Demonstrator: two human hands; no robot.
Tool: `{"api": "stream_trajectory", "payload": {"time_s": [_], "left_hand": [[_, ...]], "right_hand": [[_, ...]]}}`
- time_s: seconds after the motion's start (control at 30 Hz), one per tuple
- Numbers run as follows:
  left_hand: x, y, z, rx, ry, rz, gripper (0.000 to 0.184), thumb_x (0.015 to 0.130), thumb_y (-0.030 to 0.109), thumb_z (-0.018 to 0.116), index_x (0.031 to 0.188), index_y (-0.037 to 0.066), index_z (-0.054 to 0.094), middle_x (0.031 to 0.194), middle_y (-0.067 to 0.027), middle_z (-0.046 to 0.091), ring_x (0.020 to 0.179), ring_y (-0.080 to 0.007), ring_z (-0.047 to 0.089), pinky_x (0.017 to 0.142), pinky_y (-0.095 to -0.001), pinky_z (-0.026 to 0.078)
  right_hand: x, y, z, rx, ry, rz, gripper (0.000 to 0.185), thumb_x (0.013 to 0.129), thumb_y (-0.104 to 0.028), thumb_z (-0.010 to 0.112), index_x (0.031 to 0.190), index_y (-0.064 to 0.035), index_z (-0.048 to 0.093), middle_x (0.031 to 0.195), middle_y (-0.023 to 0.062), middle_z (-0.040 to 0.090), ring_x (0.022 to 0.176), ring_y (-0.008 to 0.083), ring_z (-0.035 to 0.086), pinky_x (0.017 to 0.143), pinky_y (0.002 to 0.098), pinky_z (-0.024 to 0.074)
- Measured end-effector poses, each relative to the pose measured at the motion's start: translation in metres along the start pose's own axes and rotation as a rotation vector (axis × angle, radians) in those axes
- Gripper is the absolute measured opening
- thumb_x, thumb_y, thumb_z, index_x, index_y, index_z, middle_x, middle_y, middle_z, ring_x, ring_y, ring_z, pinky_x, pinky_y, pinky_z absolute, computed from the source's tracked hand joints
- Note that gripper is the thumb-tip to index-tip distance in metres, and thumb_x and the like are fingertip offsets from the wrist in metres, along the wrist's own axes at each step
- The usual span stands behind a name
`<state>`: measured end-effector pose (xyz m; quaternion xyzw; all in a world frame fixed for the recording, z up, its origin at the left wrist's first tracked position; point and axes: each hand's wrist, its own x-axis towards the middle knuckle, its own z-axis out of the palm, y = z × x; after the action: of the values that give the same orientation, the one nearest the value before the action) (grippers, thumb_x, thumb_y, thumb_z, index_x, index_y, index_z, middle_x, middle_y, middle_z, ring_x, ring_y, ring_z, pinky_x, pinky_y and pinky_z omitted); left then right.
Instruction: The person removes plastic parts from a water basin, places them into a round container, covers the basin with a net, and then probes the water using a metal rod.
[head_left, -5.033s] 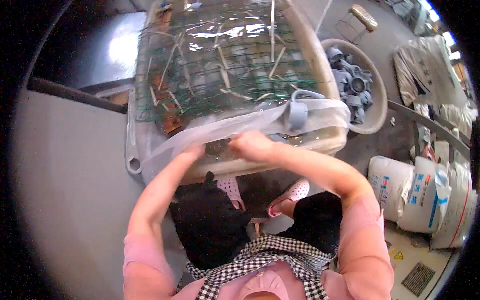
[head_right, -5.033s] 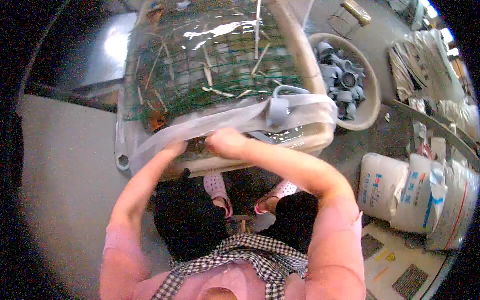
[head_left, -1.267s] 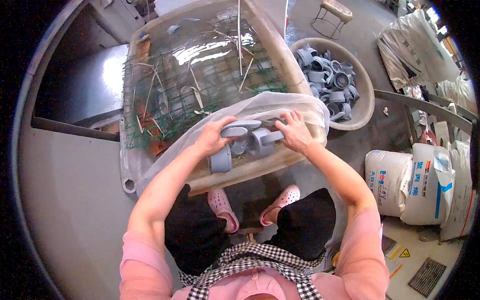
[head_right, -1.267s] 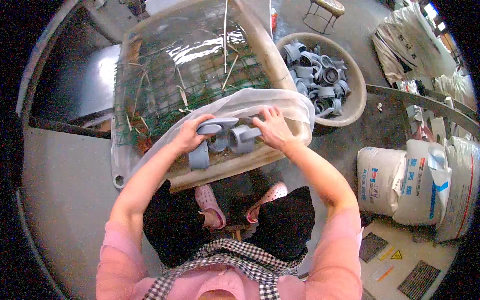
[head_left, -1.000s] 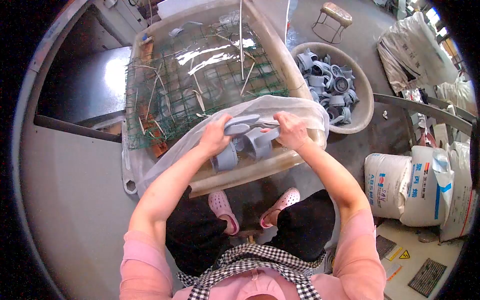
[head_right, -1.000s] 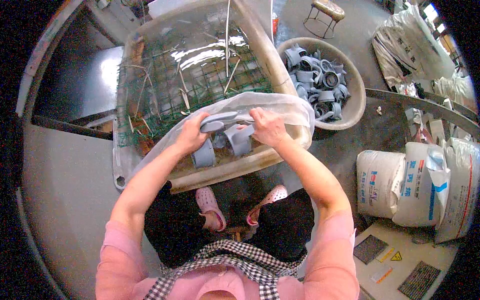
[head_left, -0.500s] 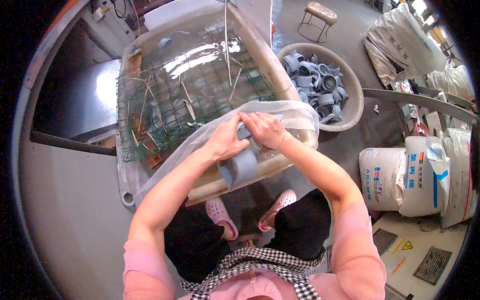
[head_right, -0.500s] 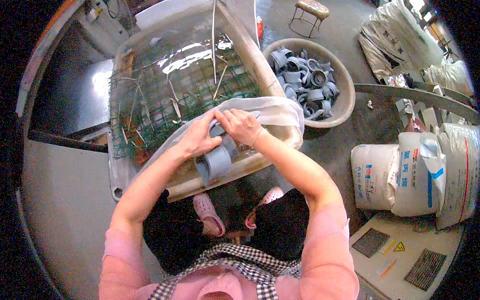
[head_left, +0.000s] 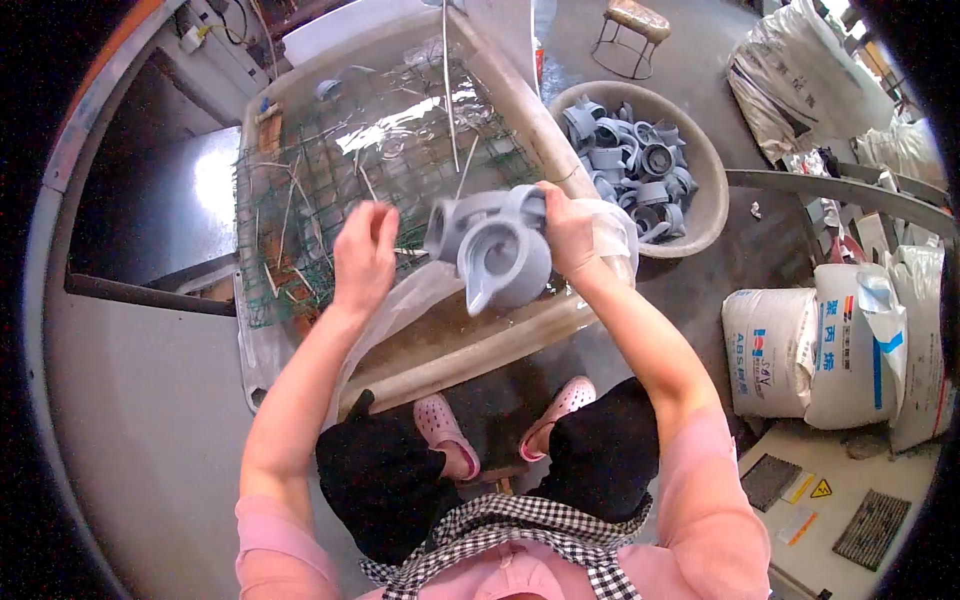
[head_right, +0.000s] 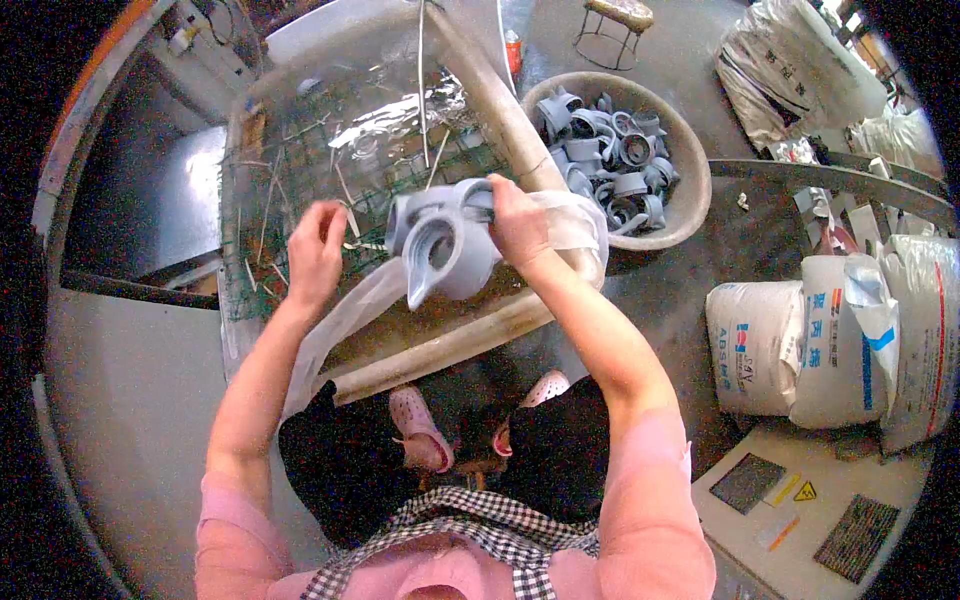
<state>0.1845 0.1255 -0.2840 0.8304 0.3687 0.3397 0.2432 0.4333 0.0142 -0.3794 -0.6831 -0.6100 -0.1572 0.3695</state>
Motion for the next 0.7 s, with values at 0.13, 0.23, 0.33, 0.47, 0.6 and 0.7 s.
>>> {"api": "stream_trajectory", "payload": {"time_s": [0.13,0.23,0.33,0.47,0.6,0.7], "left_hand": [[0.03,0.026,0.027,0.085,-0.404,0.07,0.046,0.088,0.037,0.053,0.114,0.0,0.051,0.101,-0.0187,0.059,0.094,-0.0296,0.057,0.082,-0.0378,0.044],[0.032,0.025,0.056,-0.104,-0.728,0.01,0.04,0.089,0.033,0.051,0.111,0.0,0.053,0.103,-0.0199,0.059,0.096,-0.0304,0.057,0.083,-0.0366,0.044],[0.026,0.016,0.058,-0.076,-0.674,0.005,0.034,0.09,0.029,0.05,0.107,-0.001,0.055,0.101,-0.0193,0.06,0.094,-0.0296,0.058,0.082,-0.036,0.044],[0.027,-0.034,0.054,-0.23,-0.388,-0.285,0.027,0.092,0.019,0.046,0.108,-0.001,0.052,0.08,-0.0102,0.062,0.071,-0.0174,0.059,0.065,-0.0303,0.048],[0.026,-0.07,0.033,0.038,-0.115,-0.217,0.026,0.09,0.02,0.049,0.105,-0.001,0.053,0.074,-0.0082,0.059,0.058,-0.0139,0.056,0.053,-0.0299,0.046],[0.012,-0.053,0.016,0.081,-0.1,-0.218,0.027,0.088,0.022,0.054,0.104,0.0,0.055,0.077,-0.0119,0.062,0.061,-0.0191,0.06,0.054,-0.0311,0.046]], "right_hand": [[0.009,-0.029,0.0,-0.117,-0.135,-0.213,0.04,0.074,-0.004,0.05,0.113,0.0026,0.049,0.084,0.0116,0.058,0.073,0.023,0.06,0.063,0.032,0.0502],[0.013,-0.037,0.01,-0.085,-0.057,-0.335,0.041,0.08,-0.008,0.05,0.118,0.0053,0.046,0.096,0.0132,0.059,0.081,0.0253,0.06,0.072,0.0321,0.0501],[0.015,-0.034,0.005,-0.108,-0.019,-0.346,0.041,0.08,-0.009,0.05,0.119,0.0056,0.045,0.11,0.0158,0.056,0.09,0.0281,0.059,0.078,0.033,0.0492],[0.008,-0.013,-0.007,-0.17,-0.001,-0.309,0.035,0.079,-0.008,0.051,0.113,0.0013,0.048,0.112,0.015,0.055,0.09,0.03,0.058,0.075,0.0346,0.0504],[0.001,0.002,-0.016,-0.276,-0.245,0.054,0.017,0.075,-0.01,0.054,0.09,-0.0043,0.046,0.094,0.0156,0.058,0.071,0.0299,0.059,0.057,0.0361,0.0502],[-0.005,0.01,-0.011,-0.195,-0.212,0.289,0.02,0.075,-0.009,0.055,0.091,-0.0021,0.045,0.085,0.0195,0.058,0.072,0.0359,0.059,0.059,0.0421,0.0488]]}}
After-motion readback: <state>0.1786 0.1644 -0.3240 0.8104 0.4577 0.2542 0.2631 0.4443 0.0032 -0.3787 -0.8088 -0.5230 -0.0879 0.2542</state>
